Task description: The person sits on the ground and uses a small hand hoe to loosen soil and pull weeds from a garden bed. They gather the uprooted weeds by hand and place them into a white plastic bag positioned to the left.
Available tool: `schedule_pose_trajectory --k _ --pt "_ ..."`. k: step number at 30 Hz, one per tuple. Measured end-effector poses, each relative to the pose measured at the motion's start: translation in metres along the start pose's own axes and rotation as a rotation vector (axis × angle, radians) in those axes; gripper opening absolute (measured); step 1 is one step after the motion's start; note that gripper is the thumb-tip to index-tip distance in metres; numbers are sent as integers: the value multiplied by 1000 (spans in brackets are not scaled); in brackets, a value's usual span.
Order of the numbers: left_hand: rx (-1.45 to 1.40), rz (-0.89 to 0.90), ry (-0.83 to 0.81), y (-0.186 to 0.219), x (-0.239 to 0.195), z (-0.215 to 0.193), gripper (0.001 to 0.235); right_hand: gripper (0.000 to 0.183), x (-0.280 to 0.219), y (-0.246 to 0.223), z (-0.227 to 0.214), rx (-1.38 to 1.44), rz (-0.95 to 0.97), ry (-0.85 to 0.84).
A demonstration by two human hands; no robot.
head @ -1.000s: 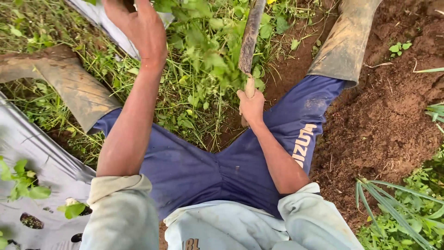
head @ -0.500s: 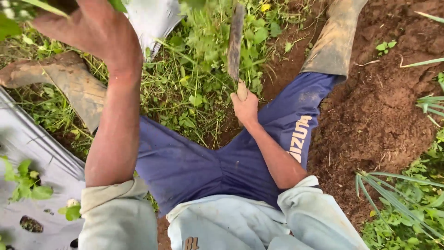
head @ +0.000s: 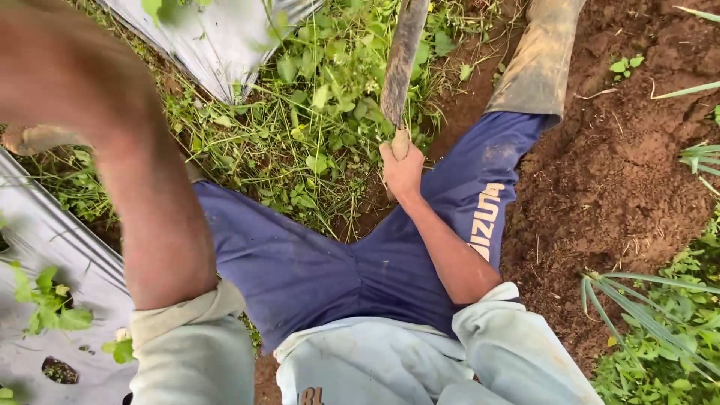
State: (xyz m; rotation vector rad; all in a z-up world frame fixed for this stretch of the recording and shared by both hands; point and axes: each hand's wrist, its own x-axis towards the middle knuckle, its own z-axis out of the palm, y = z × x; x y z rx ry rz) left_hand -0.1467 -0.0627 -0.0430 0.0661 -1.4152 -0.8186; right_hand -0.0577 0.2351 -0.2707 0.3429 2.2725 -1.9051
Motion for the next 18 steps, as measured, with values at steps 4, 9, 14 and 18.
schedule_pose_trajectory --k 4,9,14,18 --pt "110 -28 -70 10 -9 2 18 33 -3 -4 3 33 -19 -6" --pt "300 -75 -208 22 -21 16 32 21 5 32 12 57 38 -12" --pt "166 -611 -561 -59 -167 -21 38 10 12 24 0 40 386 -107" --pt "314 -1440 -680 -62 -205 -55 67 12 15 35 -1 69 445 -115"
